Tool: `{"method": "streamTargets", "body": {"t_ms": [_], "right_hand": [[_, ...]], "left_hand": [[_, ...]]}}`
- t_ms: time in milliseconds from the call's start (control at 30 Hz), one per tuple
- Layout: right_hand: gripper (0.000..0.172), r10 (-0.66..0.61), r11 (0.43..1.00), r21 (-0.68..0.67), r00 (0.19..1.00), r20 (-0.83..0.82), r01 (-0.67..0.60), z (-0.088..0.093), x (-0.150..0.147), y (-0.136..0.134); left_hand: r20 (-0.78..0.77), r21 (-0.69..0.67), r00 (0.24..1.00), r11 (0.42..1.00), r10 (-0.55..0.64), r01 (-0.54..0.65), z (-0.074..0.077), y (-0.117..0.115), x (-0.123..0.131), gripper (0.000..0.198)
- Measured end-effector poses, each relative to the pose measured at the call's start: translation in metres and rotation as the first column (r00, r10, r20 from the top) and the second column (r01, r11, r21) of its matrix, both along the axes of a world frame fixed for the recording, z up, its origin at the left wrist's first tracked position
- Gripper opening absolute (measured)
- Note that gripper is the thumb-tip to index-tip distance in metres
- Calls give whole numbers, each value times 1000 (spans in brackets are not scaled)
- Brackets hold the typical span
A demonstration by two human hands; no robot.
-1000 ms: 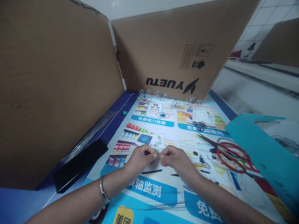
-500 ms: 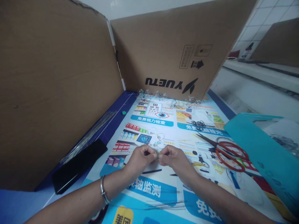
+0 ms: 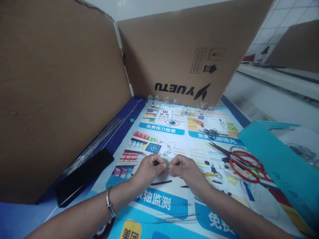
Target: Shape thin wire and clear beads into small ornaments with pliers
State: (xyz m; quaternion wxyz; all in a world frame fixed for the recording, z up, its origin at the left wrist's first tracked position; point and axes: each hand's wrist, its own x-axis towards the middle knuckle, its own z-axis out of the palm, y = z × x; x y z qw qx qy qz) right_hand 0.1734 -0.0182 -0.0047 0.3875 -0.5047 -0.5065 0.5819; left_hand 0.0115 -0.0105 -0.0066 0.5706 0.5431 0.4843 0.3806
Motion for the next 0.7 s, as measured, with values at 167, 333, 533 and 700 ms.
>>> {"method": "streamTargets", "body": {"t_ms": [167,333,533,700], "right_hand": [[17,10,1000,15,1000,16,-10,-2,0,1],[17,68,996,50,994,90,-73,-2,1,1],[18,135,971,138,925,357,-195,17,18,4],[8,183,689,86,288,940,-720,52,20,-23]], "left_hand": [[-35,22,999,1000,14,-13,-3,0,1,9],[-108,45,994,999,-13,18,-5,1,-3,7],[-267,134,962,986,-61,100,-4,4,-15,13],[-463,236,884,953,-61,190,2,3,-22,21]]}}
